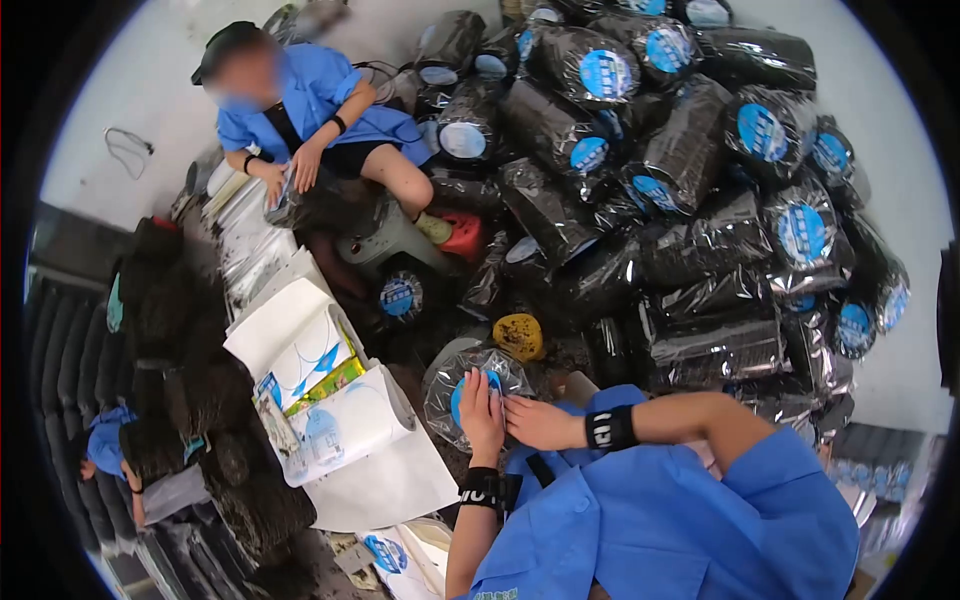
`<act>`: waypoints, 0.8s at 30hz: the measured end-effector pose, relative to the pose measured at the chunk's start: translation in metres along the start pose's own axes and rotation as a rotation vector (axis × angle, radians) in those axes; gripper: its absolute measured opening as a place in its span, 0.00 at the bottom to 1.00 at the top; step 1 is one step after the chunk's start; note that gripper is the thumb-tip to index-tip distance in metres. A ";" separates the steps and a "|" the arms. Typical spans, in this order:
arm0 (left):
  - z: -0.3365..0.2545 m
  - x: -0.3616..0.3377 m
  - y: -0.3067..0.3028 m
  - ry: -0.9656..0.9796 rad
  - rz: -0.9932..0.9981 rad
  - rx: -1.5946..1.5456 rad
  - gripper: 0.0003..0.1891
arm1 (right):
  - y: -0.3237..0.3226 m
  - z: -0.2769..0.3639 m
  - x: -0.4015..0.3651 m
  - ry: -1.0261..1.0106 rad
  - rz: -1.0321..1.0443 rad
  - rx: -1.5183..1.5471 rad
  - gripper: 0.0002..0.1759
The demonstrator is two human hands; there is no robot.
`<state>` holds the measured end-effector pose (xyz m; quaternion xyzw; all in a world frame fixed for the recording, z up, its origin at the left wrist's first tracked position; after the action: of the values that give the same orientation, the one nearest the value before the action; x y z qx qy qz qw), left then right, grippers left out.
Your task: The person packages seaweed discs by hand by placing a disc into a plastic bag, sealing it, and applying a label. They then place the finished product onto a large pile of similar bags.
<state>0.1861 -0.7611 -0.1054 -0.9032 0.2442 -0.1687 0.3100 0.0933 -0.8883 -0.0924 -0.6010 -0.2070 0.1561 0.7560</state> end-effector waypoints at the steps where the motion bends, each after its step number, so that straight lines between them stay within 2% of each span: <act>1: -0.009 0.003 -0.001 0.033 0.032 0.220 0.24 | -0.011 -0.004 -0.011 -0.067 -0.103 0.068 0.20; 2: -0.013 0.005 -0.001 0.070 0.058 0.437 0.28 | -0.019 -0.007 -0.022 -0.049 -0.096 0.058 0.20; 3: -0.010 0.002 0.000 0.033 0.134 0.475 0.36 | -0.027 -0.010 -0.033 -0.030 -0.068 0.215 0.20; 4: -0.013 0.003 0.000 0.043 0.137 0.455 0.36 | -0.035 -0.012 -0.039 -0.010 -0.041 0.373 0.20; 5: -0.019 0.003 -0.002 0.028 0.151 0.504 0.38 | -0.045 -0.013 -0.036 0.152 -0.219 0.404 0.21; 6: -0.024 0.004 -0.002 0.016 0.164 0.556 0.39 | -0.051 -0.009 -0.024 0.168 -0.215 0.393 0.21; 8: -0.021 0.008 0.000 0.058 0.145 0.520 0.42 | -0.057 -0.007 0.005 0.782 -0.524 0.488 0.24; 9: -0.022 0.012 -0.005 0.061 0.210 0.483 0.41 | -0.042 -0.008 0.012 0.791 -0.537 0.474 0.24; 10: -0.021 0.015 -0.011 0.064 0.276 0.449 0.41 | -0.011 -0.017 0.016 1.017 -0.430 0.580 0.29; 11: -0.005 0.015 -0.023 0.084 0.213 0.204 0.40 | 0.013 -0.021 0.017 1.240 -0.317 0.690 0.34; 12: 0.020 0.015 -0.036 0.030 0.130 -0.054 0.40 | 0.024 -0.021 0.015 1.251 -0.337 0.691 0.34; 14: 0.033 0.007 -0.068 -0.013 -0.084 0.209 0.40 | 0.037 -0.015 0.006 1.298 -0.496 0.910 0.43; 15: 0.059 -0.002 -0.065 -0.202 -0.065 0.118 0.39 | 0.033 -0.007 0.002 1.375 -0.495 1.019 0.46; 16: 0.084 -0.009 -0.057 -0.377 -0.038 0.018 0.38 | 0.052 -0.003 0.001 1.330 -0.559 1.123 0.46; 17: 0.098 -0.016 -0.055 -0.585 0.034 -0.386 0.37 | 0.072 -0.001 0.000 1.286 -0.649 1.201 0.45; 18: 0.106 -0.020 -0.045 -0.787 0.150 -0.785 0.35 | 0.065 0.007 0.004 1.328 -0.658 1.180 0.43; 19: 0.095 -0.021 -0.047 -0.733 0.152 -0.795 0.32 | 0.044 0.017 0.007 1.372 -0.662 1.046 0.40; 22: 0.088 -0.022 -0.056 -0.565 0.218 -0.811 0.24 | 0.035 0.024 0.001 1.261 -0.858 1.186 0.35; 24: 0.054 -0.020 -0.064 -0.541 0.218 -0.693 0.22 | 0.018 0.031 -0.009 1.279 -0.871 1.105 0.32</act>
<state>0.2155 -0.6806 -0.1078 -0.9343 0.2900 0.1988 0.0578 0.0707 -0.8625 -0.1053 0.0001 0.1434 -0.4225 0.8950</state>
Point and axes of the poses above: each hand's wrist, its own x-axis towards the middle knuckle, its own y-axis out of the palm, z = x × y, the point moved 1 cm from there along x, towards the middle knuckle, and after that the axes turned 1 degree about -y, right-handed, at the moved point
